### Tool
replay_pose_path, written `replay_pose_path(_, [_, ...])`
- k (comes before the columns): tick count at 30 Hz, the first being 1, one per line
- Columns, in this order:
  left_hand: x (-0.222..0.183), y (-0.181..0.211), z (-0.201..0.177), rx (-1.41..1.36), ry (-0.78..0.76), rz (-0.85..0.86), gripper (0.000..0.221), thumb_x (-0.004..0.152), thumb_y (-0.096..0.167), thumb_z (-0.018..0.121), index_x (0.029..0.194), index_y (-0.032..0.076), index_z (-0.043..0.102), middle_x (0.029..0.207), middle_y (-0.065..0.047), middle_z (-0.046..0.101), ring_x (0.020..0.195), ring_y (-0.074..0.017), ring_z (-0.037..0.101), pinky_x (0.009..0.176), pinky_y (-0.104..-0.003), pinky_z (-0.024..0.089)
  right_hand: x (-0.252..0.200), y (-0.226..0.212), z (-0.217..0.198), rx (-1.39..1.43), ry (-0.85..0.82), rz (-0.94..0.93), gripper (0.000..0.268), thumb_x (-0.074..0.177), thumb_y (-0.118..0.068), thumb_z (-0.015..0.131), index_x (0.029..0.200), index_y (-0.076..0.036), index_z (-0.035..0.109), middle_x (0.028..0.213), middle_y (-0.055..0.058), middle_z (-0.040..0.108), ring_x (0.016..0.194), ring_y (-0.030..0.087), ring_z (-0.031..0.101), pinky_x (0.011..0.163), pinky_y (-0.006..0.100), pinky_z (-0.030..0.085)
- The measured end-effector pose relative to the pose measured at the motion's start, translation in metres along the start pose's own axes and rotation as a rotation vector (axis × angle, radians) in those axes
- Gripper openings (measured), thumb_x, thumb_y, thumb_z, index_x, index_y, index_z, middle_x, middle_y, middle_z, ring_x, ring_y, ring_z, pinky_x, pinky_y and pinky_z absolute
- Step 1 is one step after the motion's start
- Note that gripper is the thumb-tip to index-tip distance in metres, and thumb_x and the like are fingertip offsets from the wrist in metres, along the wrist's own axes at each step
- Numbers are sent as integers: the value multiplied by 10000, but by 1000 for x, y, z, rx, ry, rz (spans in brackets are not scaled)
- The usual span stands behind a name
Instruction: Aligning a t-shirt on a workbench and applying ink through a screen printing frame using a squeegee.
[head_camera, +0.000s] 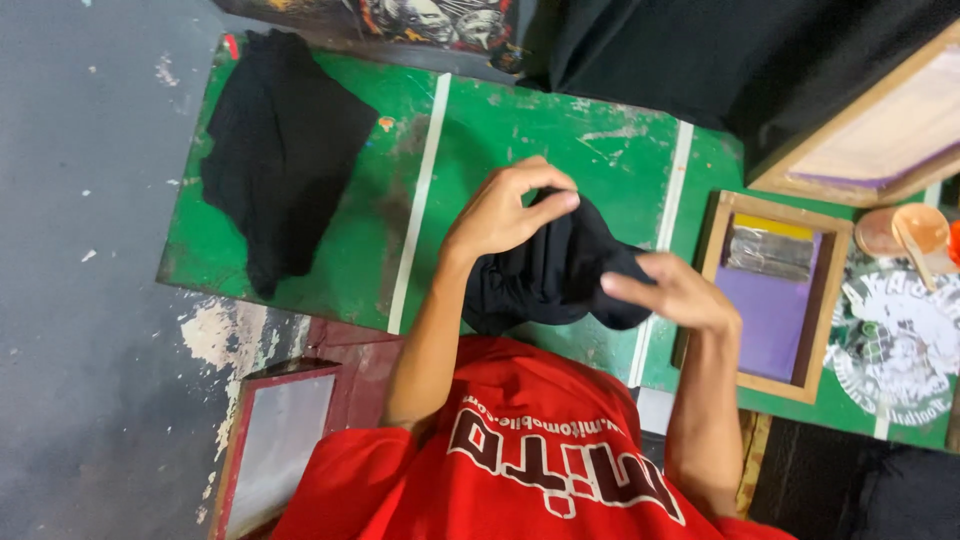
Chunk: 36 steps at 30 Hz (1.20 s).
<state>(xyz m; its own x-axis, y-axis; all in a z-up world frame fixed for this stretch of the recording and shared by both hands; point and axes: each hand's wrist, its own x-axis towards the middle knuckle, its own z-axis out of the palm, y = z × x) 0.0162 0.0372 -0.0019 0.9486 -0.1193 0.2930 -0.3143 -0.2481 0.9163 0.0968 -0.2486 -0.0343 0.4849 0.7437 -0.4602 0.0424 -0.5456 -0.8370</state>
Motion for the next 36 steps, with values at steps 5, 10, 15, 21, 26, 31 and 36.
replay_pose_path(5, [-8,27,26,174,420,-3,419,947,232,788,1290,49,632,1099,-151,658,1002,-250,662,879,-340,543,25,-54,17,272,155,-72,324,1030,-293,614,1097,1,734,904,-11,713,813,68,601,711,254,505])
replay_pose_path(10, [-33,-4,62,-24,441,-262,525,979,296,758,1385,45,541,1107,-117,685,976,-211,692,855,-316,554,27,-72,23,445,122,-160,462,1044,-288,548,1434,-40,548,1249,18,665,1094,91,594,939,248,491])
replay_pose_path(15, [-43,-10,79,-57,473,-351,723,958,305,748,1540,57,397,1113,-116,664,987,-219,679,849,-326,551,30,-50,16,625,216,-209,546,1066,-316,524,1532,-43,438,1387,27,610,1210,110,580,1033,263,484])
replay_pose_path(21, [-31,9,88,161,569,-67,893,833,265,865,1533,58,351,1285,-189,567,1150,-302,603,978,-397,510,14,-68,-11,972,415,-578,515,1142,-381,510,1530,-43,484,1345,63,640,1144,157,652,1015,307,544])
replay_pose_path(26, [-35,-72,118,339,377,-136,783,835,116,799,1510,41,408,1300,-222,607,1187,-383,605,1003,-406,493,12,-65,-28,1285,499,-936,501,1185,-382,497,1493,13,498,1390,117,636,1211,206,654,1086,320,506])
replay_pose_path(31, [-40,-72,-8,-66,147,-174,480,824,-53,641,1293,41,601,1189,-102,673,1130,-216,669,995,-343,534,-24,-38,-47,1081,815,-1009,576,1168,-395,498,1587,-3,463,1492,142,577,1304,226,616,1186,358,456])
replay_pose_path(36, [-32,-24,-56,428,669,10,386,832,-107,647,1193,28,674,1252,-143,686,1238,-291,637,1112,-412,473,-34,-36,-28,1190,771,-1028,575,1173,-433,458,1563,-10,447,1471,122,549,1274,220,587,1207,359,443])
